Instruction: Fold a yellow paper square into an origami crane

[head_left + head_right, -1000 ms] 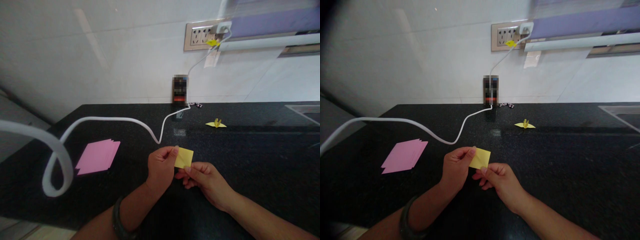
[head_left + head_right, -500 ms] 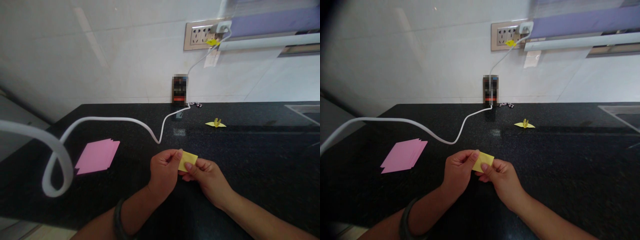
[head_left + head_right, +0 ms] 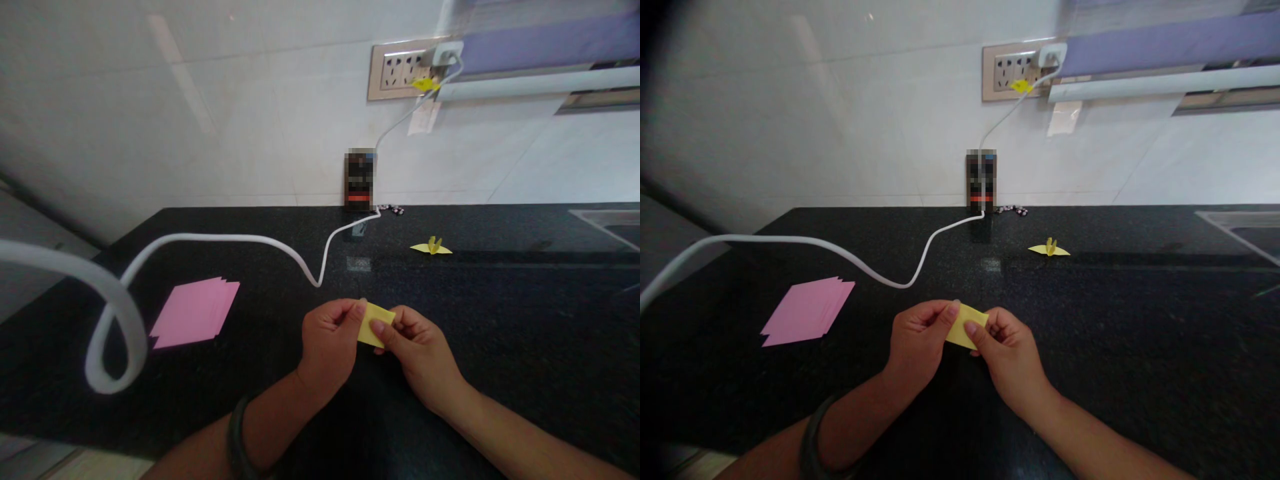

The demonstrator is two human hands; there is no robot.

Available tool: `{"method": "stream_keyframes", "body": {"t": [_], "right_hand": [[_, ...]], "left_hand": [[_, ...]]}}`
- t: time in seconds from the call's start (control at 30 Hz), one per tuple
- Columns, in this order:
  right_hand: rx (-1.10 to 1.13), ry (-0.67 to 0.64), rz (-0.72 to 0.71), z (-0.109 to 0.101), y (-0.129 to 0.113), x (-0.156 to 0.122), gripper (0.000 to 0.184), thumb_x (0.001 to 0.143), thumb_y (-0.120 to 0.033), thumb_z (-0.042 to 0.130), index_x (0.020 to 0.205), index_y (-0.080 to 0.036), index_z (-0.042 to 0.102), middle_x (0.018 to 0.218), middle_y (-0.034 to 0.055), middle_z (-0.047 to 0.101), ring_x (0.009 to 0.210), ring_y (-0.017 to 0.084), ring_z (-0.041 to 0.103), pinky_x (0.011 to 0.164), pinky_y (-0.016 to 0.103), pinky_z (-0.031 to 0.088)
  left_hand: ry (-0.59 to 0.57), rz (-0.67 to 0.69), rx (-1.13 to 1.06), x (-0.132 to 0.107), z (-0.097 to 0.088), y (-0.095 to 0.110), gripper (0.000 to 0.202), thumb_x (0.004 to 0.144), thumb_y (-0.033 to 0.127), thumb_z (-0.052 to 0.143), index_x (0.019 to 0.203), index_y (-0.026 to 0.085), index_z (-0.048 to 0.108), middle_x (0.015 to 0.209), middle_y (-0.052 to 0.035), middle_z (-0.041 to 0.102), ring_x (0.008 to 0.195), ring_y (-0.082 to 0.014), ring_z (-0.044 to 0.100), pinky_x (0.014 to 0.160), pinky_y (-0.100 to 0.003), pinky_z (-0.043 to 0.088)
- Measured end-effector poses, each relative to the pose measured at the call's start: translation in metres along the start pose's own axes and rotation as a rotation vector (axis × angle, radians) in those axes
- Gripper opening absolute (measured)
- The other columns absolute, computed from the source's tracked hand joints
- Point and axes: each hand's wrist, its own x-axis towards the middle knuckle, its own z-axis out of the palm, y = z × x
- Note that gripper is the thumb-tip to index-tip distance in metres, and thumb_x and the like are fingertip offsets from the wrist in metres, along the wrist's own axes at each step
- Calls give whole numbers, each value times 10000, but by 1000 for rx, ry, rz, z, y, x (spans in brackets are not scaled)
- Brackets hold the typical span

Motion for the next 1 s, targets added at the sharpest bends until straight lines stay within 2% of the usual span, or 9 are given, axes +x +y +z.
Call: {"method": "stream_keyframes", "body": {"t": [0.13, 0.33, 0.43, 0.53, 0.7, 0.83, 0.9, 1.0], "right_hand": [[-4, 25, -36, -5, 4, 0, 263, 738, -351, 554, 557, -168, 499, 525, -23, 489, 521, 97, 449, 507, 217, 357], [151, 20, 4, -4, 6, 2, 279, 787, -408, 453, 693, -168, 558, 607, 6, 524, 568, 121, 498, 528, 249, 431], [153, 17, 14, -1, 2, 0, 207, 722, -388, 558, 769, -188, 534, 645, -6, 539, 579, 121, 505, 495, 231, 431], [125, 23, 14, 0, -1, -2, 191, 670, -322, 638, 699, -189, 504, 575, -35, 521, 514, 92, 471, 463, 200, 386], [71, 54, -13, -4, 2, 0, 214, 761, -356, 533, 658, -170, 549, 538, -23, 511, 505, 92, 459, 490, 217, 366], [203, 48, 22, -4, 4, 3, 311, 809, -424, 419, 706, -168, 563, 564, -5, 530, 499, 102, 475, 472, 227, 388], [216, 22, 33, -3, 4, 4, 288, 787, -426, 457, 714, -166, 559, 604, 0, 549, 513, 99, 486, 455, 216, 394], [99, -70, 100, -1, 4, 4, 211, 678, -353, 622, 713, -154, 564, 576, -17, 553, 479, 77, 478, 431, 188, 381]], "left_hand": [[21, 2, -3, 1, 0, 0, 248, 709, 359, 533, 690, 144, 656, 572, -5, 599, 513, -104, 514, 471, -191, 400], [22, -27, -32, 3, -1, 1, 260, 710, 373, 527, 691, 144, 649, 595, -12, 608, 534, -116, 532, 480, -198, 415], [-10, -22, -17, 1, -1, 0, 261, 719, 371, 519, 695, 148, 652, 575, -7, 595, 518, -108, 517, 467, -192, 398], [-60, -10, 0, -2, 1, 0, 256, 725, 362, 516, 694, 150, 655, 566, -6, 585, 519, -104, 509, 471, -192, 388], [-62, -36, -33, -1, 0, 0, 253, 715, 369, 526, 707, 149, 649, 596, -11, 595, 537, -111, 518, 486, -201, 401], [-62, -95, -80, 1, 0, 0, 266, 707, 377, 534, 697, 134, 642, 603, -21, 600, 543, -115, 522, 492, -205, 410], [-60, -104, -100, 2, 1, -1, 267, 708, 375, 533, 699, 130, 640, 603, -19, 598, 543, -112, 518, 491, -203, 407], [-39, -70, -103, 3, 1, -1, 251, 704, 362, 542, 682, 132, 641, 587, -5, 588, 534, -100, 503, 494, -193, 395]]}}
